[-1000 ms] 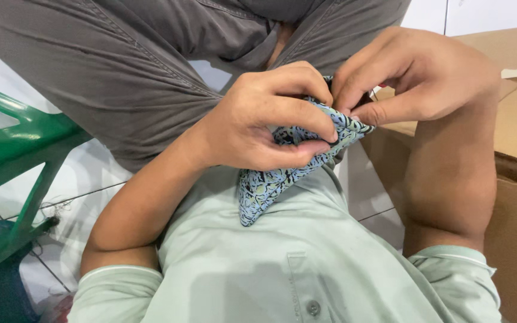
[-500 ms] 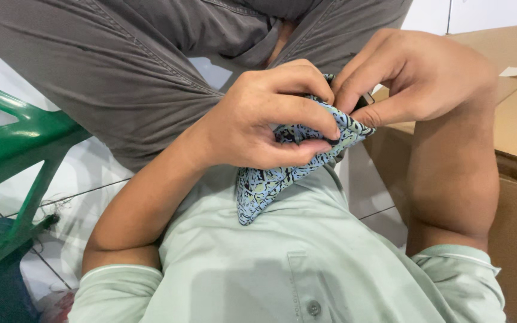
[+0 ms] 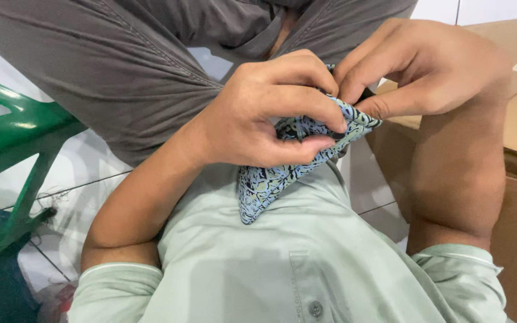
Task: The person sits on the floor and sews a button onto the opening of a small patterned fabric pouch using a needle and thread. They repeatedly insert the needle, pull the thread through, and adjust the pouch to secure the button.
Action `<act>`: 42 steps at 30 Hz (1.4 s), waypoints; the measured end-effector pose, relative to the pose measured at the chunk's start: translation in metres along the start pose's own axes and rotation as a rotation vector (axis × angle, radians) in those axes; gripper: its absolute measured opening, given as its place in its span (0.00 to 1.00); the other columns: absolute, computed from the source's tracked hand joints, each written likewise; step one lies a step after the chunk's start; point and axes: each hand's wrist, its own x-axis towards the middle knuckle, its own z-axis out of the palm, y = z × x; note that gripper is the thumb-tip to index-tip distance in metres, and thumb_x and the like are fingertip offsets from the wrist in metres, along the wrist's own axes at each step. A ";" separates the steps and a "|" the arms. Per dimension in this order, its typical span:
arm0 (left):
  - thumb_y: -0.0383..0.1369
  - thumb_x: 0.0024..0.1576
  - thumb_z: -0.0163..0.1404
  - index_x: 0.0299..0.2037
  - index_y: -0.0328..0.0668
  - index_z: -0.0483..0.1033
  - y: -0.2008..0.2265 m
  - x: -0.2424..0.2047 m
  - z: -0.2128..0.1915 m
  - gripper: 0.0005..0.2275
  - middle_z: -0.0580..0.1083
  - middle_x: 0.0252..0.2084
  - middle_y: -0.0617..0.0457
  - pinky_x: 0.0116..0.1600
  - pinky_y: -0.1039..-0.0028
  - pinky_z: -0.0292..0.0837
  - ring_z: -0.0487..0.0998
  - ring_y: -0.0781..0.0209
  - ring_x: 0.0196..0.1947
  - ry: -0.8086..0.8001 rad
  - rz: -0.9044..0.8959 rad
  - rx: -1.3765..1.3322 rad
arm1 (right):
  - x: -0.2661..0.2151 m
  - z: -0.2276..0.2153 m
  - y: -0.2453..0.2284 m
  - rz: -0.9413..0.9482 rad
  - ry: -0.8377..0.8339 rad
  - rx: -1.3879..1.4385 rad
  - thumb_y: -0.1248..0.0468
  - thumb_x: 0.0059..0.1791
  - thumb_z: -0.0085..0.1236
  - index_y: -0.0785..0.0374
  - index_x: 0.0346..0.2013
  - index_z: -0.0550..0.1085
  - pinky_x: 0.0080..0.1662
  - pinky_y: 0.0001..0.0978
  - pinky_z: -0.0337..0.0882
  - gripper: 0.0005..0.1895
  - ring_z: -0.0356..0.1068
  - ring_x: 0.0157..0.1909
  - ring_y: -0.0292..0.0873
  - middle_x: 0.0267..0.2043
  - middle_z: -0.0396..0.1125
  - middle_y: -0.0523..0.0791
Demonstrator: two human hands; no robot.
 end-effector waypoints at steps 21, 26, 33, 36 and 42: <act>0.22 0.59 0.58 0.53 0.45 0.75 -0.011 -0.014 -0.002 0.14 0.72 0.53 0.56 0.51 0.77 0.72 0.76 0.64 0.48 -0.034 -0.059 -0.051 | -0.019 0.036 0.009 0.020 0.378 -0.032 0.69 0.44 0.69 0.63 0.41 0.80 0.46 0.33 0.68 0.11 0.70 0.46 0.45 0.45 0.70 0.48; 0.21 0.58 0.59 0.51 0.42 0.76 -0.015 -0.007 -0.004 0.13 0.73 0.49 0.55 0.50 0.74 0.73 0.77 0.62 0.47 -0.013 -0.046 0.026 | -0.025 0.068 -0.011 0.005 0.716 -0.187 0.69 0.43 0.72 0.63 0.40 0.81 0.45 0.34 0.66 0.12 0.69 0.46 0.47 0.45 0.68 0.48; 0.23 0.57 0.61 0.51 0.37 0.71 -0.001 -0.006 -0.003 0.15 0.75 0.49 0.53 0.50 0.76 0.75 0.78 0.60 0.50 0.057 -0.174 0.073 | -0.007 0.090 -0.037 0.015 0.937 -0.645 0.68 0.41 0.77 0.62 0.38 0.81 0.44 0.35 0.64 0.14 0.67 0.44 0.49 0.44 0.66 0.49; 0.22 0.57 0.59 0.51 0.38 0.71 -0.002 -0.004 0.000 0.14 0.75 0.49 0.54 0.54 0.75 0.75 0.78 0.60 0.50 0.057 -0.137 0.090 | -0.007 0.096 -0.042 0.000 0.891 -0.795 0.68 0.40 0.79 0.61 0.38 0.81 0.44 0.36 0.63 0.15 0.66 0.44 0.50 0.43 0.65 0.49; 0.22 0.56 0.61 0.49 0.38 0.72 0.001 0.005 0.007 0.14 0.74 0.47 0.52 0.55 0.73 0.74 0.77 0.57 0.49 0.041 -0.059 0.139 | -0.006 0.088 -0.052 -0.058 0.809 -0.928 0.71 0.34 0.74 0.60 0.33 0.81 0.51 0.44 0.66 0.14 0.62 0.50 0.55 0.41 0.62 0.50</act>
